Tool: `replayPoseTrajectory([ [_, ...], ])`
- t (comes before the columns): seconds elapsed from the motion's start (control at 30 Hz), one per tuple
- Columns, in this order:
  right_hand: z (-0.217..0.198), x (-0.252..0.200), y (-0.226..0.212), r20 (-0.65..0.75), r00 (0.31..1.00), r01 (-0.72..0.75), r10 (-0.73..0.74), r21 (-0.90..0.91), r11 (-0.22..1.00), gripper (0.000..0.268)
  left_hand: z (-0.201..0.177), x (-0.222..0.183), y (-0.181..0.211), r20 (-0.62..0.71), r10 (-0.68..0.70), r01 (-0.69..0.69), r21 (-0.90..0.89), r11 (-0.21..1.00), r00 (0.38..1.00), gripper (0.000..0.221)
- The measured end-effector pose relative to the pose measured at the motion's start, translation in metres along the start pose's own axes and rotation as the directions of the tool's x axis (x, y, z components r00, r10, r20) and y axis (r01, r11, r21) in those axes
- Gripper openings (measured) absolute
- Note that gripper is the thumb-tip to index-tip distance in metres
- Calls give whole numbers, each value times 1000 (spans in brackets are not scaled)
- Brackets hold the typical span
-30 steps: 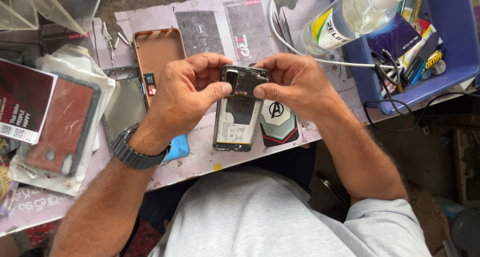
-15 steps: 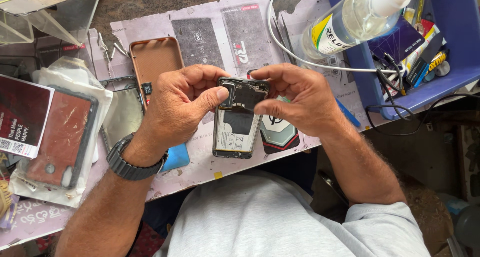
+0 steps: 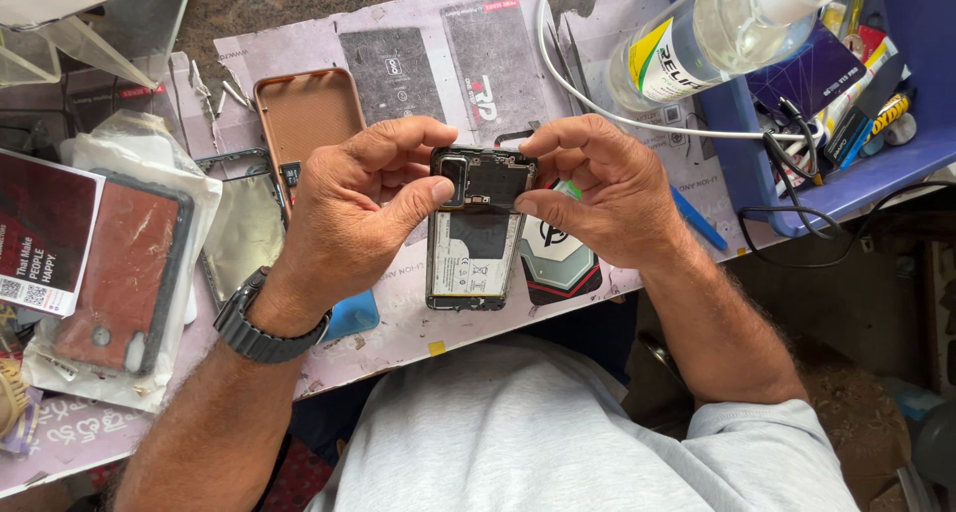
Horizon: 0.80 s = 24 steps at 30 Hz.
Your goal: The person uses a green screwdriver to remove screws from the internal frame of a disassembled smartphone. They then place a black metal shield plate onto the motherboard area and proceed to secure it by screwing in multiple screws. The task involves careful handling of small components and tools.
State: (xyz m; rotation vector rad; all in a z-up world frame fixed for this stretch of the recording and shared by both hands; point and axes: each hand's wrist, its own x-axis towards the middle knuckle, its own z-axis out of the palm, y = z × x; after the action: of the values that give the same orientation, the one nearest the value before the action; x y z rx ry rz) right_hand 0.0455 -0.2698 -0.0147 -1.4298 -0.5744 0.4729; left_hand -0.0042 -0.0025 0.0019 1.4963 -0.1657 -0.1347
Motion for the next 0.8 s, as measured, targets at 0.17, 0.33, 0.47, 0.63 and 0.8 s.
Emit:
replayPoseTrajectory([
  [0.17, 6, 4, -5, -76, 993, -90, 89, -1, 996, 42, 1, -1, 0, -43, -9, 12, 65, 998, 999, 37],
  [0.33, 16, 8, -9, -143, 980, -141, 135, -30, 990, 31, 4, 0, 2, -48, 47, -42, 94, 995, 998, 36],
  [0.47, 18, 9, -11, -177, 974, -169, 142, -148, 974, 26, 4, 0, 2, -58, 44, -37, 107, 994, 997, 39],
  [0.63, 19, 10, -10, -166, 979, -137, 114, -131, 982, 26, 3, 3, -2, -26, -46, 46, -26, 999, 999, 27],
  [0.8, 20, 9, -10, -165, 982, -117, 90, -163, 980, 26, 6, 3, 0, -38, 16, -14, 57, 998, 999, 22],
])
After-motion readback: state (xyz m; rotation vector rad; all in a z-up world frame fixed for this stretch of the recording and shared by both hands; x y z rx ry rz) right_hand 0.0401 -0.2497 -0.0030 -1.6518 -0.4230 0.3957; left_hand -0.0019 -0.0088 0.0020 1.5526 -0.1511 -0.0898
